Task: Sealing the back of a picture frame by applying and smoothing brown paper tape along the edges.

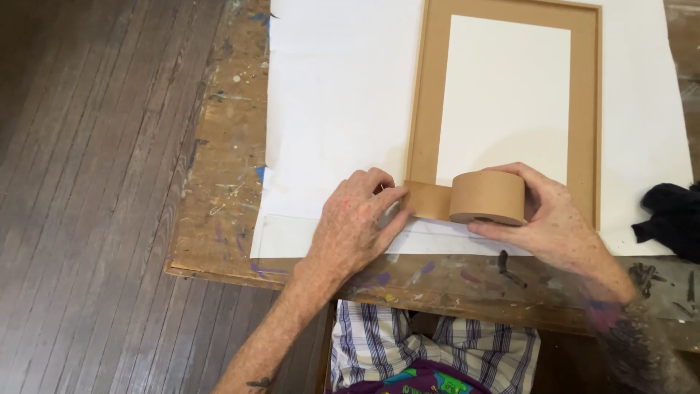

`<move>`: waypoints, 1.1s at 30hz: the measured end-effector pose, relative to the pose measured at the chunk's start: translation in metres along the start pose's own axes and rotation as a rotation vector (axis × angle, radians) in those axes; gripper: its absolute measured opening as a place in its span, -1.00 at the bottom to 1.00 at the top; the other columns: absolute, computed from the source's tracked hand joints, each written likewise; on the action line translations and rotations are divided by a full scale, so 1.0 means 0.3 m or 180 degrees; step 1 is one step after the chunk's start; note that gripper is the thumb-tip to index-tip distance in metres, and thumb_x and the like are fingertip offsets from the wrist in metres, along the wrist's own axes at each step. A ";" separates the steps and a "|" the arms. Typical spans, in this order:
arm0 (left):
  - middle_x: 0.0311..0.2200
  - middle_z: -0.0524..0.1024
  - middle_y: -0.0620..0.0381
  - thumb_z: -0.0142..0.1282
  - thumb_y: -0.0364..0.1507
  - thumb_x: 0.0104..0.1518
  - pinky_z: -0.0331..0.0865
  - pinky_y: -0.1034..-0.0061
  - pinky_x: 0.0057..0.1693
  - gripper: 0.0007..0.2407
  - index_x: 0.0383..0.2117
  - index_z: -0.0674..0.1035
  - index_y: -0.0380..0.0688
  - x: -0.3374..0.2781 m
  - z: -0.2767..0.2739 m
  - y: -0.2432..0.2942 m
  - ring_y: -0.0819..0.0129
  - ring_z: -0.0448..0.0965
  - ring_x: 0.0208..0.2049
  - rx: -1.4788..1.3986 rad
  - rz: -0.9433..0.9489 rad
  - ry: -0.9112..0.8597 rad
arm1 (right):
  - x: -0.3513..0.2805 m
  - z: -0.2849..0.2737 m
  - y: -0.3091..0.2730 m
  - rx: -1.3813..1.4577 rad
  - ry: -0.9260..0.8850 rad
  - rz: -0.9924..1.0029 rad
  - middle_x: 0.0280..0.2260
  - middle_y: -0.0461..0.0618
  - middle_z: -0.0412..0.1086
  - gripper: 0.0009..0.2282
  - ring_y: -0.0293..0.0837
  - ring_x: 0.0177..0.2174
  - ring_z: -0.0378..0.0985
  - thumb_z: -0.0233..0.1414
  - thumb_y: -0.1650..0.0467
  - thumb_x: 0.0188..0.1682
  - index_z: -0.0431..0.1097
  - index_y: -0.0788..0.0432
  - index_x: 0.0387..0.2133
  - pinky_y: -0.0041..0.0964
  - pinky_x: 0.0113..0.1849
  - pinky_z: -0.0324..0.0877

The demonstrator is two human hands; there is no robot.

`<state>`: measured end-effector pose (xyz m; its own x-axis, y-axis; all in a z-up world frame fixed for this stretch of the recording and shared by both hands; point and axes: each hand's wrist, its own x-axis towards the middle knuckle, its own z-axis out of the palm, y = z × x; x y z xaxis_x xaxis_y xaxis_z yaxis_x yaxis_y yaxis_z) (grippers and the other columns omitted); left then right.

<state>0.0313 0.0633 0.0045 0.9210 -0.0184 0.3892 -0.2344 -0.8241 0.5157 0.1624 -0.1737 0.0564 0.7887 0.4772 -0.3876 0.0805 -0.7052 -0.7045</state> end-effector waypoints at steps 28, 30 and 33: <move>-0.31 0.48 0.09 0.24 -0.36 0.23 0.35 0.33 -0.27 -0.84 -0.23 0.52 -0.13 -0.001 0.030 0.001 0.19 0.45 -0.35 0.0669 0.0262 0.0286 | 0.020 -0.011 0.012 -0.0061 0.0069 0.0041 0.04 -0.15 0.47 -0.37 -0.17 0.01 0.50 0.40 0.40 -0.46 0.42 0.01 0.00 -0.26 -0.05 0.48; -0.19 0.50 0.04 0.25 -0.37 0.22 0.39 0.32 -0.24 -0.83 -0.24 0.53 -0.16 0.007 0.024 -0.003 0.18 0.48 -0.27 0.0733 0.0408 0.0268 | 0.019 -0.010 0.018 0.0112 0.0062 -0.0080 0.02 -0.13 0.48 -0.37 -0.19 0.00 0.50 0.41 0.44 -0.48 0.42 0.06 -0.01 -0.30 -0.03 0.47; -0.03 0.50 0.02 0.22 -0.36 0.25 0.43 0.30 -0.19 -0.82 -0.19 0.58 -0.20 0.009 0.025 -0.017 0.14 0.50 -0.09 0.0875 0.0622 0.0220 | 0.022 -0.013 -0.001 0.0020 0.0035 0.0164 0.02 -0.15 0.48 -0.36 -0.20 -0.01 0.50 0.41 0.42 -0.47 0.42 0.02 0.01 -0.29 -0.04 0.46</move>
<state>0.0374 0.0632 -0.0027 0.8414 -0.1601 0.5161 -0.3028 -0.9308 0.2049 0.1699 -0.1724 0.0566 0.7984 0.4345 -0.4170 0.0358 -0.7254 -0.6874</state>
